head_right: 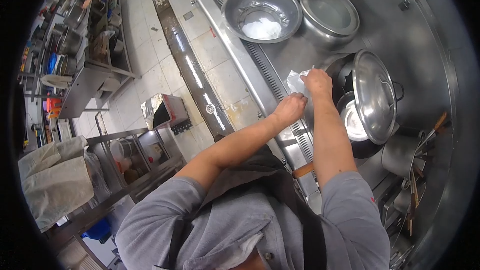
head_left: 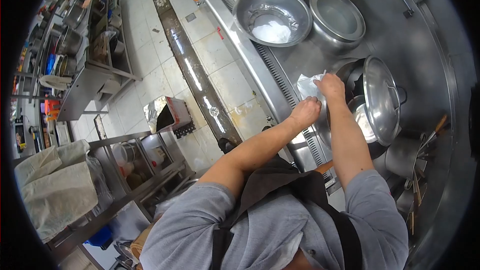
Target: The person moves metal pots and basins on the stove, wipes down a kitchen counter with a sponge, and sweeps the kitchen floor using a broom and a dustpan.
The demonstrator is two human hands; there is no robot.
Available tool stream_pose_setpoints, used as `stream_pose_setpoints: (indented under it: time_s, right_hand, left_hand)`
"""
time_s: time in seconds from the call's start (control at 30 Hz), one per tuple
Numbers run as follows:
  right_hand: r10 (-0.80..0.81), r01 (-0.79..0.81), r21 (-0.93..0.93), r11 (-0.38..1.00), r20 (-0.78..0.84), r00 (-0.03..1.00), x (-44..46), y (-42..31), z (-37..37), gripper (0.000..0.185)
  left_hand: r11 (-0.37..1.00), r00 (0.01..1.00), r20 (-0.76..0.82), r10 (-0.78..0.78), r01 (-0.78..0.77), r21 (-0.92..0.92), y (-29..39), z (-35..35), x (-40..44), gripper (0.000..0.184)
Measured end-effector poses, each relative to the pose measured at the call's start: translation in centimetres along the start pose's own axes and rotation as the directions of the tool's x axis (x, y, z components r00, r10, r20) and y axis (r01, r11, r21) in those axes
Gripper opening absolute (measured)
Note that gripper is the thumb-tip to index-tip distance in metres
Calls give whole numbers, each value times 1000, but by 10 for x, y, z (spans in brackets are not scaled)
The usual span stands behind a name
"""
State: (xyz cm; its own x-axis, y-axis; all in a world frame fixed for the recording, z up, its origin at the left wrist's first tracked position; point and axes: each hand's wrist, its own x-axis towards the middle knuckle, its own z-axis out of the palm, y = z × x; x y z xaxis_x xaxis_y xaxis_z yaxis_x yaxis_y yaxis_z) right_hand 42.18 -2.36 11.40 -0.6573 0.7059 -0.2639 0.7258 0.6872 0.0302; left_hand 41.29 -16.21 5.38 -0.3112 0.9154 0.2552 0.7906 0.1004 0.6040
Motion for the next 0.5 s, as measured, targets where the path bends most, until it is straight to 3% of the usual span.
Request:
stream_pose_setpoints:
  time_s: [0.07, 0.2, 0.27, 0.33, 0.4, 0.43, 0.47, 0.5]
  right_hand:
    - [106, -107, 48, 993, 20, 994, 10, 4, 24, 25]
    - [175, -174, 91, 980, 3, 985, 2, -7, 10, 28]
    - [157, -149, 97, 984, -77, 985, 1, -5, 2, 29]
    - [161, -151, 104, 983, -91, 983, -1, -3, -9, 28]
    - [162, -155, 74, 985, -101, 982, -6, -2, -17, 27]
    - [144, -142, 27, 989, -118, 983, -3, 5, -13, 27]
    - [117, -120, -22, 992, -130, 985, 2, 14, -8, 27]
    - [105, -102, 25, 994, -158, 982, 4, 22, -3, 27]
  left_hand:
    - [998, 999, 27, 26, -25, -60, -3, -2, -7, 15]
    - [990, 995, 96, 17, -3, -140, -7, -22, -26, 28]
    - [956, 999, 27, 19, -10, -293, -11, -51, -49, 41]
    - [959, 998, -14, -65, 59, -277, -39, -49, -90, 46]
    - [944, 975, 59, -213, 221, -245, -84, -48, -153, 42]
    - [924, 927, 157, -339, 360, -127, -106, -58, -190, 41]
    - [854, 839, 238, -490, 517, -63, -144, -44, -239, 40]
    - [763, 695, 339, -635, 632, 135, -173, -37, -287, 38]
